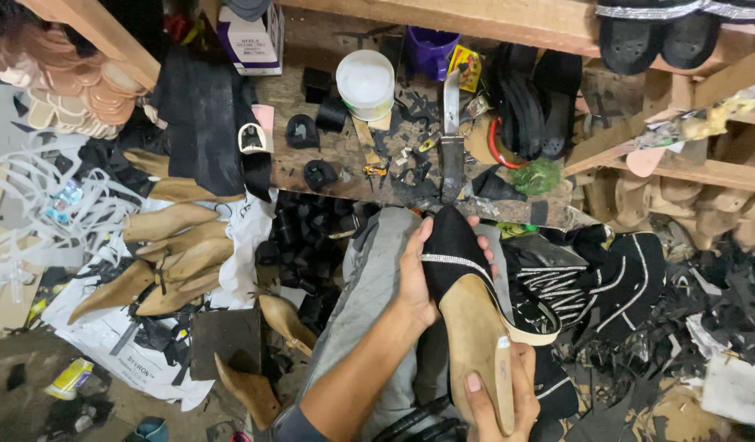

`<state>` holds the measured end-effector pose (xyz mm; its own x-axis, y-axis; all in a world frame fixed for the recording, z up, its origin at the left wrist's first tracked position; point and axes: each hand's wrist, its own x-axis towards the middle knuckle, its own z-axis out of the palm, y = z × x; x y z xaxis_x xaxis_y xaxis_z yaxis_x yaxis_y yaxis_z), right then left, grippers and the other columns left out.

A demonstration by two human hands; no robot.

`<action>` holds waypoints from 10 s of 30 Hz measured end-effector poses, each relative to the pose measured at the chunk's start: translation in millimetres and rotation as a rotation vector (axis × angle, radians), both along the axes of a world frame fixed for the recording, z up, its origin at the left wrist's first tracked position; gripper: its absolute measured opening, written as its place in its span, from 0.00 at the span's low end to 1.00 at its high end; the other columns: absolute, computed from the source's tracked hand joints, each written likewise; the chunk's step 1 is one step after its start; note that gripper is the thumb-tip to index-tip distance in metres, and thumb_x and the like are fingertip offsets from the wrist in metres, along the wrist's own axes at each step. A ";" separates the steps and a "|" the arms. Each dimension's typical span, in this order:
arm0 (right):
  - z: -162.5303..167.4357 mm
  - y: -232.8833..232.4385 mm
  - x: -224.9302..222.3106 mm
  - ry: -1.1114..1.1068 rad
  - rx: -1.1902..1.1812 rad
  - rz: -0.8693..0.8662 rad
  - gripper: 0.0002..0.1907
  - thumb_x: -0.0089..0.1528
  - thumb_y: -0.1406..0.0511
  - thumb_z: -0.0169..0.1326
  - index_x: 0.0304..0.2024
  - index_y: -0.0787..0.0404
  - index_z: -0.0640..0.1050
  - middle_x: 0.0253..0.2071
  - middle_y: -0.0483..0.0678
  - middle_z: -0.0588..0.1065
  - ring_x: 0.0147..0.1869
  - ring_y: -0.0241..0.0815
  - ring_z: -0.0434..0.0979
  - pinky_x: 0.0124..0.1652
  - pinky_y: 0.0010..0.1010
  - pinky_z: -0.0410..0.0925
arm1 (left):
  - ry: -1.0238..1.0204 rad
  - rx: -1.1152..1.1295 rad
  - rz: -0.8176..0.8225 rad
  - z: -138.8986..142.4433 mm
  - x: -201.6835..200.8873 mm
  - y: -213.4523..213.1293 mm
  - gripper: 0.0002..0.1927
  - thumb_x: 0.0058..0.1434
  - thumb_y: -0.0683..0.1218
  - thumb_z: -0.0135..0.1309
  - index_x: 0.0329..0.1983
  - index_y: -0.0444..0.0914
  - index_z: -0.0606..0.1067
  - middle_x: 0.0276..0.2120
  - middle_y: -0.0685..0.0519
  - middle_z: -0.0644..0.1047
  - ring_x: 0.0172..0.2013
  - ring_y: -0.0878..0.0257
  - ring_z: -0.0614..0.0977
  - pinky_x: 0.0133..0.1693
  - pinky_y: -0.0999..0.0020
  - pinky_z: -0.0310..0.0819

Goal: The person uses pliers to press and shape the upper of a black shoe mounted on a wooden shoe tree. They repeatedly adjust the shoe's position, pull the fabric, and use the pliers to smooth the edges around the toe and sides.

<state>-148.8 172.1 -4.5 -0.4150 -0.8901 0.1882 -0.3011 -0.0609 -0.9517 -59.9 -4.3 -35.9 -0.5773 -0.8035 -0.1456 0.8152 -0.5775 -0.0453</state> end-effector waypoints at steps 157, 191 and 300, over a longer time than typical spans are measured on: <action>25.1 37.8 -102.6 0.685 0.462 0.611 0.28 0.51 0.55 0.73 0.50 0.53 0.77 0.51 0.46 0.79 0.63 0.51 0.76 0.59 0.39 0.71 | -0.211 -0.030 0.144 48.2 72.5 40.9 0.36 0.66 0.72 0.45 0.61 0.41 0.67 0.51 0.46 0.77 0.49 0.54 0.79 0.52 0.55 0.77; -53.9 101.8 -143.0 0.516 -0.064 0.810 0.14 0.53 0.60 0.62 0.37 0.60 0.80 0.36 0.51 0.82 0.42 0.52 0.84 0.46 0.33 0.73 | -0.540 -0.284 0.064 23.5 85.8 79.7 0.44 0.64 0.75 0.45 0.59 0.31 0.70 0.42 0.42 0.77 0.41 0.53 0.82 0.45 0.55 0.81; -34.9 -36.9 -52.5 -1.440 -0.111 0.595 0.28 0.70 0.42 0.47 0.53 0.59 0.71 0.42 0.51 0.68 0.47 0.50 0.69 0.43 0.43 0.73 | -1.483 -0.940 0.317 91.6 60.0 165.4 0.08 0.56 0.34 0.62 0.38 0.34 0.82 0.42 0.47 0.83 0.44 0.58 0.87 0.47 0.69 0.83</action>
